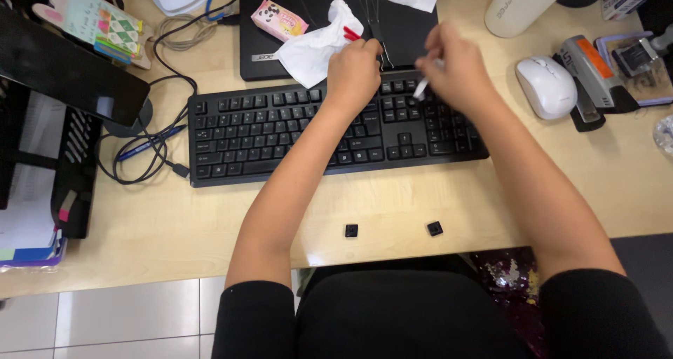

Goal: The person cleans mechanical keyboard keycaps by hand using a cloth and a keycap puller, wiping different sides of each cap and placing them back on the keyboard.

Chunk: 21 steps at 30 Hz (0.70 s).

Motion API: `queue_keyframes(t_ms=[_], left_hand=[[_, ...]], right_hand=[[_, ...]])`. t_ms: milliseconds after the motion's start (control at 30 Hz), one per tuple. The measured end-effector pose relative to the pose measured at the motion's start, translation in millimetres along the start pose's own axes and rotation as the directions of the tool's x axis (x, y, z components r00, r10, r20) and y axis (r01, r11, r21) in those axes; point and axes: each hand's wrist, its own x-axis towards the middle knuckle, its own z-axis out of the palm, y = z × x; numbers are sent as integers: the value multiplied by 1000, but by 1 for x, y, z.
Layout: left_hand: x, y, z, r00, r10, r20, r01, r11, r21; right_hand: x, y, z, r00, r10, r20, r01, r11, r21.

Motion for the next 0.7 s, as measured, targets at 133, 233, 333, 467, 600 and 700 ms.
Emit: queue_keyframes(t_ms=[133, 233, 333, 467, 600, 700], left_hand=[[6, 7, -12, 999, -31, 13, 32, 996, -83], [6, 9, -10, 1000, -1, 30, 1, 1000, -8], [10, 3, -1, 1000, -16, 13, 15, 999, 34], [15, -1, 16, 990, -128, 65, 129, 992, -4], [24, 1, 16, 968, -219, 124, 229, 971, -70], [26, 4, 17, 977, -154, 146, 167, 982, -85]], right_hand=[[34, 30, 12, 982, 171, -75, -166, 983, 72], [52, 36, 24, 976, 212, -57, -197, 960, 199], [49, 34, 28, 999, 33, 28, -34, 999, 17], [45, 35, 25, 986, -163, 32, 161, 985, 59], [41, 26, 19, 957, -289, -25, 286, 954, -86], [40, 16, 16, 984, -176, 22, 176, 984, -28]])
